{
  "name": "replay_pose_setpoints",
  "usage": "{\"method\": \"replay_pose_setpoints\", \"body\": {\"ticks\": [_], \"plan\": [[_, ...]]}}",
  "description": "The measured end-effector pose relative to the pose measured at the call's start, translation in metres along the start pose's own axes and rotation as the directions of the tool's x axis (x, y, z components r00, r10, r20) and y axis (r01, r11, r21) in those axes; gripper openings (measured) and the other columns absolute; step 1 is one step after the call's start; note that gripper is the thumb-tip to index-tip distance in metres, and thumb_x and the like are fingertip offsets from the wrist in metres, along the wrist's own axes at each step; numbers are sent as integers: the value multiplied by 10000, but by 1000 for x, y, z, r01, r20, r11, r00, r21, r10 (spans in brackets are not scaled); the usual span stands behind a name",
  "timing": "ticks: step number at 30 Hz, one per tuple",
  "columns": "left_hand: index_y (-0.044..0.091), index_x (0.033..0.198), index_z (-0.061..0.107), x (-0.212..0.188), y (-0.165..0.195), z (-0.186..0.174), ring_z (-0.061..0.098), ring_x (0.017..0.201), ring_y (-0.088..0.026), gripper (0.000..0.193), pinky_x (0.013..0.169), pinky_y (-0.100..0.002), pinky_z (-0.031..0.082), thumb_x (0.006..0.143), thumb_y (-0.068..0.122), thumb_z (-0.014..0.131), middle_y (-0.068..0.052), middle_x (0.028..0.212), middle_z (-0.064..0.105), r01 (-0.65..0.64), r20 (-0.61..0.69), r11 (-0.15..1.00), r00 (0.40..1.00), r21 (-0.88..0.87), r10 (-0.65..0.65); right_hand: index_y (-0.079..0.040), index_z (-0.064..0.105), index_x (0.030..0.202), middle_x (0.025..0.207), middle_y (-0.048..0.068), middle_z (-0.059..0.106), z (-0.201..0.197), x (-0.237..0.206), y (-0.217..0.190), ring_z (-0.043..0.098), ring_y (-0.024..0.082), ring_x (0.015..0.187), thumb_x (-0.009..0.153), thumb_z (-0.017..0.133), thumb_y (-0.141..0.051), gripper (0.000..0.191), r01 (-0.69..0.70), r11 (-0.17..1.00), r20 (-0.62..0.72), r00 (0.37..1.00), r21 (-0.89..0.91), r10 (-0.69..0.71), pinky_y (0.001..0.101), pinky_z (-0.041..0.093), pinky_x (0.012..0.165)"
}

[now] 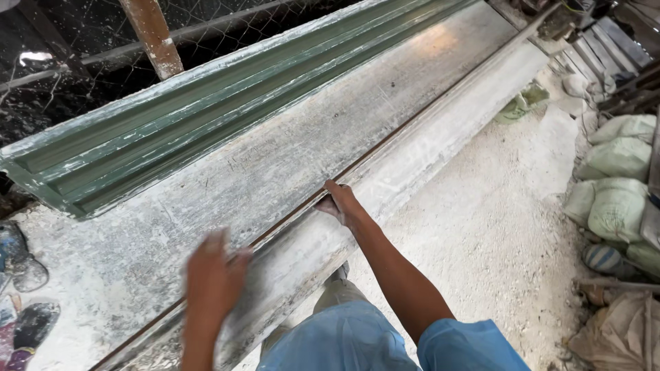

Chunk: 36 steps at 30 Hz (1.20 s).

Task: The person wipes a long workbench surface with a yellow sponge, then places a brown molding piece on the bench. They pick up a bucket, break up hardened material inside with a scraper, and scrape the bucket interior clean.

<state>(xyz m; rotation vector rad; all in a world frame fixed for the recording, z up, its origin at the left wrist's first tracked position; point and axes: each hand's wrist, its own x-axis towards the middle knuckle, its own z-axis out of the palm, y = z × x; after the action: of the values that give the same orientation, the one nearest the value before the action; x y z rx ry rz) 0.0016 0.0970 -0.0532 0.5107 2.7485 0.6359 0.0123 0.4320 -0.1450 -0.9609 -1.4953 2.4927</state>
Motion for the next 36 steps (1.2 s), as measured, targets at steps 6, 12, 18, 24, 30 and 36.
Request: {"method": "replay_pose_setpoints", "body": {"ticks": [6, 12, 18, 24, 30, 36], "plan": [[157, 1460, 484, 64, 89, 75, 687, 1092, -336, 514, 827, -491, 593, 971, 279, 586, -141, 1269, 653, -127, 134, 972, 986, 198, 101, 153, 495, 1304, 1084, 320, 701, -33, 19, 2, 733, 367, 949, 998, 620, -363, 613, -122, 960, 130, 979, -250, 158, 474, 642, 859], [195, 1171, 651, 49, 65, 114, 752, 989, -246, 242, 750, -409, 634, 945, 228, 571, -12, 1196, 735, -86, -142, 951, 981, 298, 134, -150, 312, 1571, 1527, 159, 532, -231, 73, -109, 599, 382, 1306, 931, 409, -687, 841, -141, 924, 300, 919, -354, 255, 586, 526, 1036], [221, 1332, 609, 9, 47, 164, 625, 1252, -273, 480, 959, -440, 573, 860, 179, 528, -40, 1404, 621, -91, -127, 878, 977, 471, 169, -246, 210, 1684, 1676, 302, 9, -401, 167, -236, 336, 501, 1419, 1047, 540, -695, 846, 149, 987, -296, 947, 56, -126, 659, 413, 1084], [210, 1385, 571, -4, 46, 166, 526, 1343, -312, 533, 996, -481, 531, 916, 437, 461, -87, 1510, 520, -44, 52, 843, 998, 537, 18, 67, 624, 1298, 1005, 68, 495, -414, 238, -285, 408, 142, 706, 990, 705, -168, 396, -26, 963, -657, 736, -269, -163, 436, 335, 551], [260, 1316, 670, 65, 49, 74, 679, 1207, -215, 443, 641, -326, 655, 917, 90, 579, 35, 1435, 613, 38, -149, 785, 986, 619, 70, 69, 657, 1233, 770, 133, 552, -377, 290, -344, 391, 127, 524, 1036, 641, -187, 324, -5, 915, -575, 779, -403, -250, 323, 264, 400], [281, 1208, 715, 203, 32, 16, 723, 1184, -181, 244, 692, -338, 627, 1028, 177, 587, 75, 1323, 720, 33, -388, 780, 880, 626, 274, 114, 588, 1270, 1161, 192, 612, -292, 413, -406, 627, 270, 844, 973, 648, -64, 351, 326, 936, -409, 842, -136, -352, 451, 643, 721]]}}
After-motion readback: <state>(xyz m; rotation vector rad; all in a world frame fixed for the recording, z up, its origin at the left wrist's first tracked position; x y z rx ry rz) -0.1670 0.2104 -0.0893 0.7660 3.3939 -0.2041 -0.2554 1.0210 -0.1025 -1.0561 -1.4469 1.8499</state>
